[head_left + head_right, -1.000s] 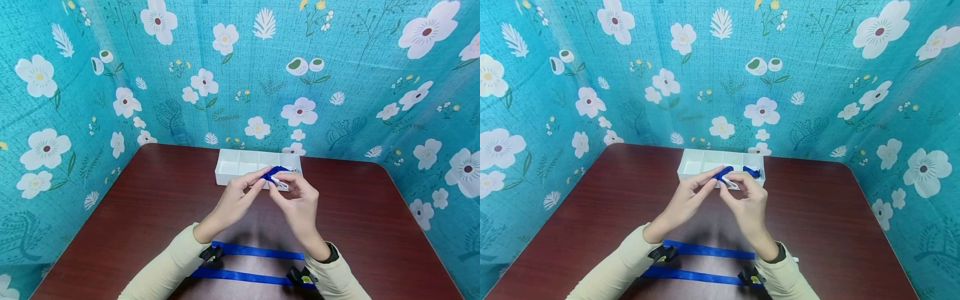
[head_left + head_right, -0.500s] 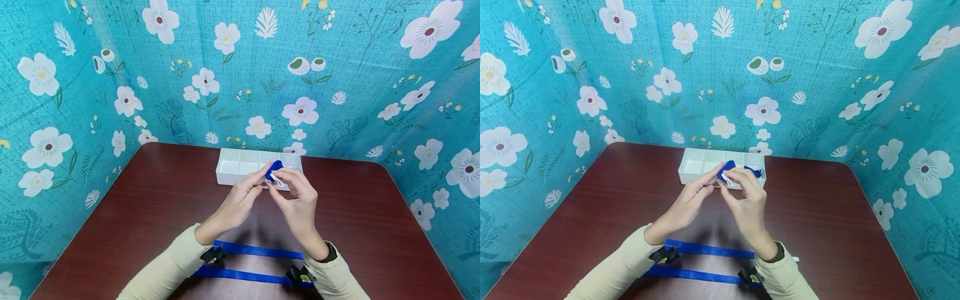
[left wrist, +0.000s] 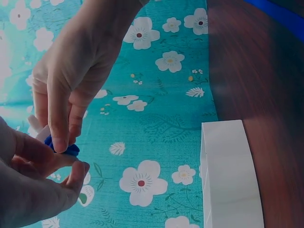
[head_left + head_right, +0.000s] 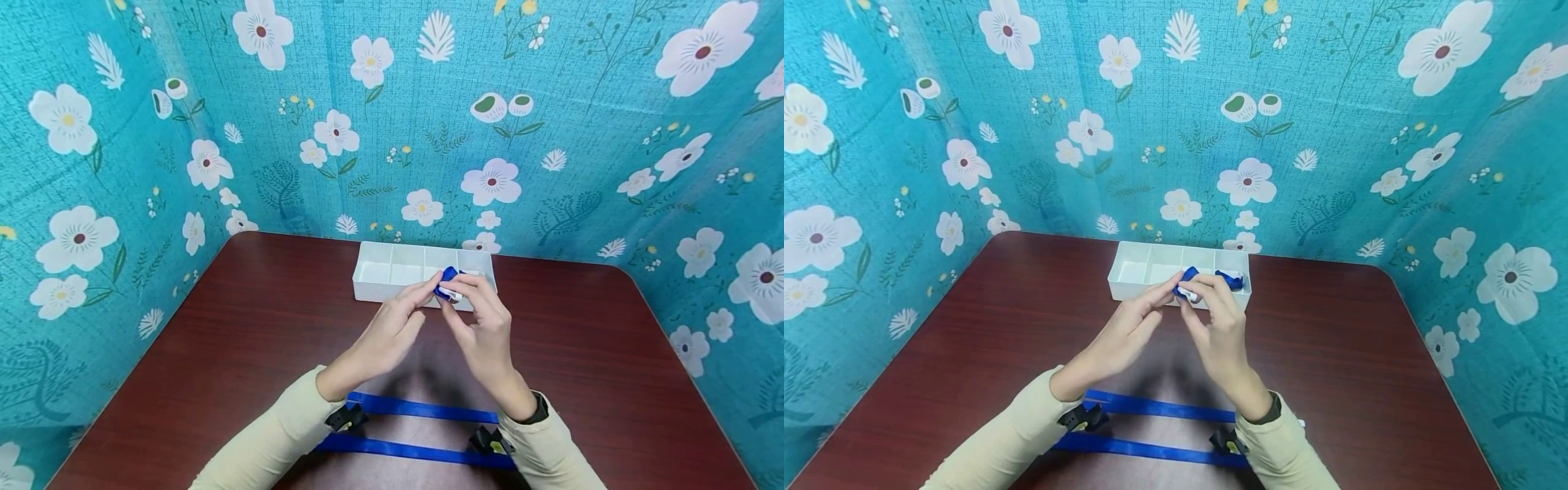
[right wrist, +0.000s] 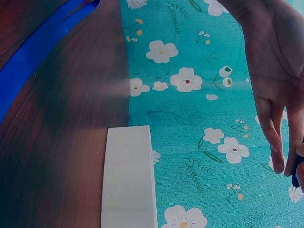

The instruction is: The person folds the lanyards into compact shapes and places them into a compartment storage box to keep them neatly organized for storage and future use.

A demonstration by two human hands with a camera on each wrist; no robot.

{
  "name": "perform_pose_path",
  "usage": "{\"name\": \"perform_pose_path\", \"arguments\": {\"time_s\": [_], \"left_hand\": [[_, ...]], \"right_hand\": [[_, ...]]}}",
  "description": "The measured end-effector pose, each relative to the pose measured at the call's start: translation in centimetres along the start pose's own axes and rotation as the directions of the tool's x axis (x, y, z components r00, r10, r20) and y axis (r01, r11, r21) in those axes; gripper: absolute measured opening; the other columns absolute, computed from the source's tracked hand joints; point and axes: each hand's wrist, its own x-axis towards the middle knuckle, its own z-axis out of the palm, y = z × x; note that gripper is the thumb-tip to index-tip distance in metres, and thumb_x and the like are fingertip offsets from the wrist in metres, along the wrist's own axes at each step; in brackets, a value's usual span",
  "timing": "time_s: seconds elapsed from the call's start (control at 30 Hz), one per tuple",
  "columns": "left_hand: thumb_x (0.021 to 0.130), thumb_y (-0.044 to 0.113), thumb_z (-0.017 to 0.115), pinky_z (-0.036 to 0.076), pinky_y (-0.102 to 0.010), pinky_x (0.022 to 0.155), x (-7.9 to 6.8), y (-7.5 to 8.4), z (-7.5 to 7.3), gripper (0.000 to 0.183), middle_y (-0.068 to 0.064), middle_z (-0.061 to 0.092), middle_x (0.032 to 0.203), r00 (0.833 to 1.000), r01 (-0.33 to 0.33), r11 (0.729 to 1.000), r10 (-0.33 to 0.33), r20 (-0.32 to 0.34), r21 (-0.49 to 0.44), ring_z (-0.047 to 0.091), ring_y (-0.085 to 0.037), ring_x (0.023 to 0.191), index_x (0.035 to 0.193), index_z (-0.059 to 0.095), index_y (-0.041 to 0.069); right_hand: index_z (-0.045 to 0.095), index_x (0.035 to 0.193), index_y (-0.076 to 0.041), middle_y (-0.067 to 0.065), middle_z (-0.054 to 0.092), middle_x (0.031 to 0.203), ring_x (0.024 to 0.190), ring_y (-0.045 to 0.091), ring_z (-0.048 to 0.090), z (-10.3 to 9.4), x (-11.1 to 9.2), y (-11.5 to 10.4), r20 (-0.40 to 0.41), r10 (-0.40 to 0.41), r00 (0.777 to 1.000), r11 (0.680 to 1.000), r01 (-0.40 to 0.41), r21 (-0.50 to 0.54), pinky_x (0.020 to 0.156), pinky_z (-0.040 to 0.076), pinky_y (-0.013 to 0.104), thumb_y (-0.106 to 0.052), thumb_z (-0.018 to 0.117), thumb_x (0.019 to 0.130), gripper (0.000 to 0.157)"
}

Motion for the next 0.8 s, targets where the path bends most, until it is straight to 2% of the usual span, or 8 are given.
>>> {"name": "perform_pose_path", "arguments": {"time_s": [0.1,0.2,0.3,0.33,0.4,0.47,0.63,0.8], "left_hand": [[0.103,0.003,0.043,0.045,-0.027,0.066,0.1,0.0,0.0,0.049,-0.009,0.055,0.142,0.999,0.03,0.999,-0.03,-0.014,-0.013,0.053,-0.011,0.076,0.151,0.042,0.011],[0.105,0.008,0.047,0.036,-0.026,0.054,0.2,0.1,0.0,0.044,-0.01,0.067,0.121,0.999,0.033,0.999,-0.033,-0.028,-0.002,0.039,-0.011,0.058,0.149,0.046,0.01],[0.105,0.011,0.051,0.047,-0.021,0.063,0.3,0.2,-0.2,0.039,-0.009,0.071,0.112,0.998,0.014,0.999,-0.012,-0.056,0.036,0.058,-0.008,0.073,0.144,0.054,0.009],[0.105,0.013,0.052,0.05,-0.021,0.07,0.4,0.1,-0.3,0.037,-0.007,0.069,0.12,0.998,0.004,0.999,-0.001,-0.065,0.047,0.062,-0.008,0.084,0.142,0.056,0.01],[0.105,0.015,0.053,0.054,-0.023,0.081,0.6,-0.1,-0.4,0.035,-0.004,0.067,0.127,0.997,-0.016,0.997,0.02,-0.068,0.07,0.064,-0.011,0.102,0.14,0.059,0.012],[0.105,0.015,0.054,0.052,-0.031,0.094,0.7,-0.3,-0.6,0.035,-0.004,0.059,0.139,0.997,-0.044,0.995,0.049,-0.057,0.088,0.055,-0.016,0.126,0.139,0.06,0.013],[0.103,0.015,0.056,0.042,-0.037,0.107,1.0,-0.8,-1.1,0.032,-0.004,0.053,0.145,0.993,-0.114,0.985,0.117,-0.013,0.131,0.046,-0.017,0.135,0.135,0.063,0.012],[0.102,0.015,0.059,0.049,-0.031,0.098,1.2,-1.0,-1.4,0.025,0.0,0.062,0.133,0.992,-0.125,0.987,0.126,0.002,0.099,0.051,-0.011,0.127,0.124,0.068,0.011]], "right_hand": [[0.073,0.106,0.003,0.016,0.067,0.105,0.092,0.025,0.064,0.0,-0.1,0.0,0.009,0.014,1.0,1.0,-0.014,0.001,0.076,0.054,0.016,0.02,0.077,0.073,0.037],[0.072,0.106,0.002,0.014,0.067,0.106,0.089,0.022,0.063,-0.2,-0.1,0.0,0.018,0.033,0.999,0.999,-0.034,0.005,0.066,0.055,0.016,0.019,0.077,0.074,0.036],[0.072,0.105,0.002,0.014,0.066,0.106,0.084,0.019,0.062,-0.4,-0.1,0.0,0.042,0.076,0.996,0.996,-0.077,0.043,0.061,0.055,0.016,0.019,0.075,0.075,0.035],[0.072,0.105,0.002,0.014,0.066,0.106,0.083,0.019,0.061,-0.5,-0.1,0.0,0.055,0.096,0.994,0.993,-0.1,0.064,0.061,0.055,0.017,0.02,0.075,0.076,0.034],[0.071,0.105,0.003,0.015,0.065,0.107,0.082,0.018,0.06,-0.8,-0.1,-0.1,0.09,0.144,0.986,0.981,-0.154,0.119,0.062,0.056,0.018,0.021,0.073,0.077,0.033],[0.07,0.104,0.004,0.015,0.064,0.107,0.082,0.017,0.06,-1.1,-0.1,-0.3,0.133,0.192,0.972,0.96,-0.214,0.178,0.064,0.057,0.02,0.022,0.071,0.078,0.032],[0.069,0.104,0.007,0.019,0.063,0.106,0.087,0.017,0.063,-1.7,0.1,-0.5,0.218,0.279,0.935,0.896,-0.335,0.291,0.07,0.058,0.025,0.023,0.068,0.08,0.029],[0.067,0.105,0.01,0.021,0.063,0.105,0.089,0.017,0.065,-2.3,0.2,-0.4,0.278,0.34,0.898,0.828,-0.426,0.364,0.074,0.057,0.025,0.018,0.069,0.083,0.023]]}}
